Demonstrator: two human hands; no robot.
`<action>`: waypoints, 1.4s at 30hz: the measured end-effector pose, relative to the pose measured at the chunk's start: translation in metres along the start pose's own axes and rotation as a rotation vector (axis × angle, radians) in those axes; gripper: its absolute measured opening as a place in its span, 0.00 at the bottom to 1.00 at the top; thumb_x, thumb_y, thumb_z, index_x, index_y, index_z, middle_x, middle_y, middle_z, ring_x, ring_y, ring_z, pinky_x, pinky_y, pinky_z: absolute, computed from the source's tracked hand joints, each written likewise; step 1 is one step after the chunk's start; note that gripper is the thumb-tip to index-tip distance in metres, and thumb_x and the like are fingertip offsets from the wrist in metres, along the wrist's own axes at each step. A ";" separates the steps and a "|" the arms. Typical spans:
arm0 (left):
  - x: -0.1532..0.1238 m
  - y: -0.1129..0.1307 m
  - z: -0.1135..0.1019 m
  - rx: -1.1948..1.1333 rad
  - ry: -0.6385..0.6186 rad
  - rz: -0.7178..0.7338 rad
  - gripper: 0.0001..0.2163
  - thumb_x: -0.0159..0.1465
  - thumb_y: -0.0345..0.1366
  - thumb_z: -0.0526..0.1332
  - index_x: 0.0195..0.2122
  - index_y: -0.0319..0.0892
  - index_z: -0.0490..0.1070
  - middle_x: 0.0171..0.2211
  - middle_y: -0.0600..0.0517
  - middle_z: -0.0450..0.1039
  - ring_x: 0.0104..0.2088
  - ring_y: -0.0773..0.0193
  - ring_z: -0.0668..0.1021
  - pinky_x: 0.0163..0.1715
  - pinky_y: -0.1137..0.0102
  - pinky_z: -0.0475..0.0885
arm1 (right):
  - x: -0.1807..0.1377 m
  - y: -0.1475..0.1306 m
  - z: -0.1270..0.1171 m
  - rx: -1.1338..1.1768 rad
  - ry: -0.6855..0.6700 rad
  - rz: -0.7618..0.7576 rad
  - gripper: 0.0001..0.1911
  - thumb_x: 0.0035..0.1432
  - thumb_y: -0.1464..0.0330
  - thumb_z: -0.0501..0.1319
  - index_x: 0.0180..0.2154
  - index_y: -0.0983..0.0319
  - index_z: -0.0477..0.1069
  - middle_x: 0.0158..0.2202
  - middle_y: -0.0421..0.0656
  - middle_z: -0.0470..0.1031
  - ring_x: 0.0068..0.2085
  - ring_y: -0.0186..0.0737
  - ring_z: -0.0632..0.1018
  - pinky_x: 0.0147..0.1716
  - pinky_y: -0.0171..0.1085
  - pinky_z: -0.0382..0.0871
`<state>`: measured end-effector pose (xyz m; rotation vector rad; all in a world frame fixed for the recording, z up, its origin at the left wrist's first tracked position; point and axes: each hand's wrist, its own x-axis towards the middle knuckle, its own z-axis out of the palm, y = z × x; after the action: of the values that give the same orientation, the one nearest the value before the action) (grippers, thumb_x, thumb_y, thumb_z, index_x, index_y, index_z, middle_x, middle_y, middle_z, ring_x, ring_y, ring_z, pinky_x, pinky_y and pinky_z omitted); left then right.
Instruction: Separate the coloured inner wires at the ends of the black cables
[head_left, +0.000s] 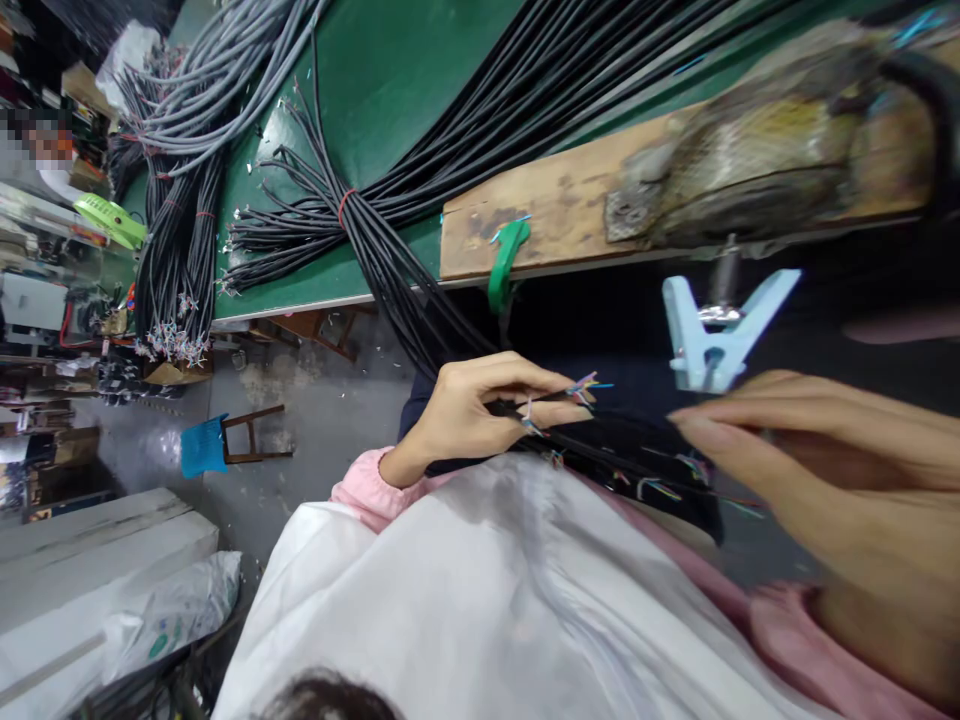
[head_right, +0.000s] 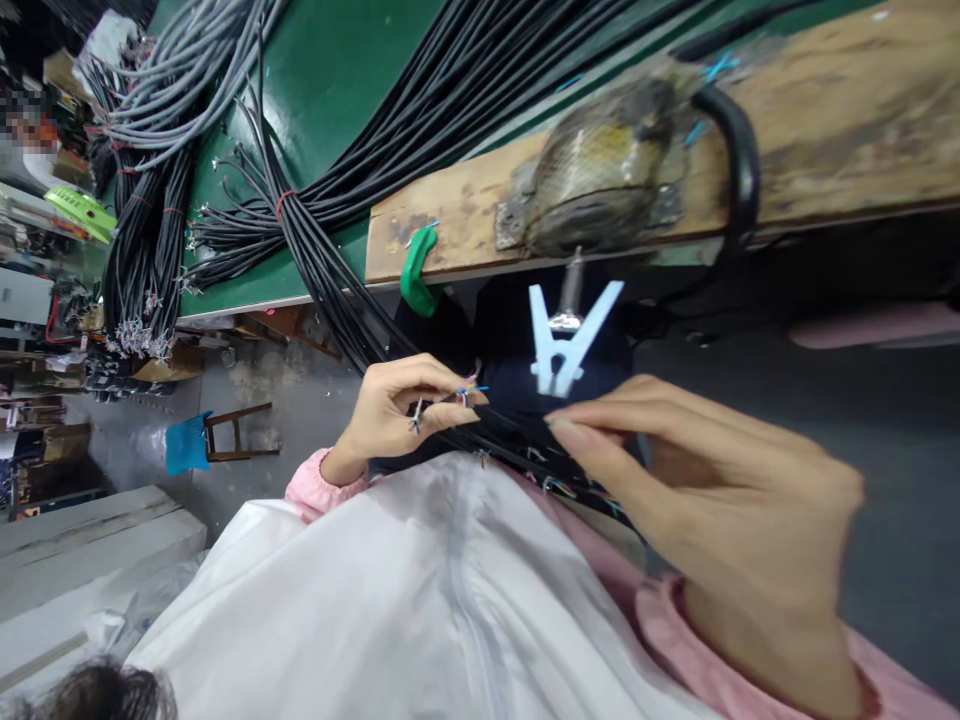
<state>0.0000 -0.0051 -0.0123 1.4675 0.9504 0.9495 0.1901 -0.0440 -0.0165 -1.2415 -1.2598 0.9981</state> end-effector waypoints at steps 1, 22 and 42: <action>-0.001 0.000 0.000 0.027 -0.008 0.012 0.22 0.55 0.52 0.70 0.32 0.34 0.79 0.28 0.49 0.75 0.26 0.73 0.75 0.26 0.79 0.70 | 0.001 -0.004 0.003 -0.007 -0.007 -0.020 0.07 0.58 0.60 0.67 0.29 0.52 0.75 0.27 0.42 0.73 0.27 0.38 0.72 0.26 0.42 0.65; -0.008 0.003 0.005 0.239 -0.059 0.027 0.23 0.63 0.52 0.63 0.43 0.33 0.78 0.28 0.51 0.74 0.22 0.76 0.70 0.28 0.78 0.69 | 0.010 0.005 0.016 -0.272 -0.060 -0.475 0.06 0.67 0.70 0.55 0.35 0.57 0.65 0.29 0.41 0.72 0.28 0.33 0.75 0.24 0.32 0.68; -0.018 -0.001 -0.010 0.367 -0.391 0.349 0.13 0.69 0.39 0.55 0.40 0.42 0.79 0.37 0.48 0.70 0.32 0.70 0.74 0.34 0.76 0.73 | 0.007 -0.001 0.008 -0.346 0.088 -0.509 0.11 0.61 0.77 0.60 0.33 0.54 0.69 0.30 0.42 0.74 0.32 0.39 0.74 0.30 0.41 0.66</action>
<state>-0.0155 -0.0183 -0.0139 2.0895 0.6074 0.7094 0.1831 -0.0366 -0.0152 -1.1174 -1.6167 0.3644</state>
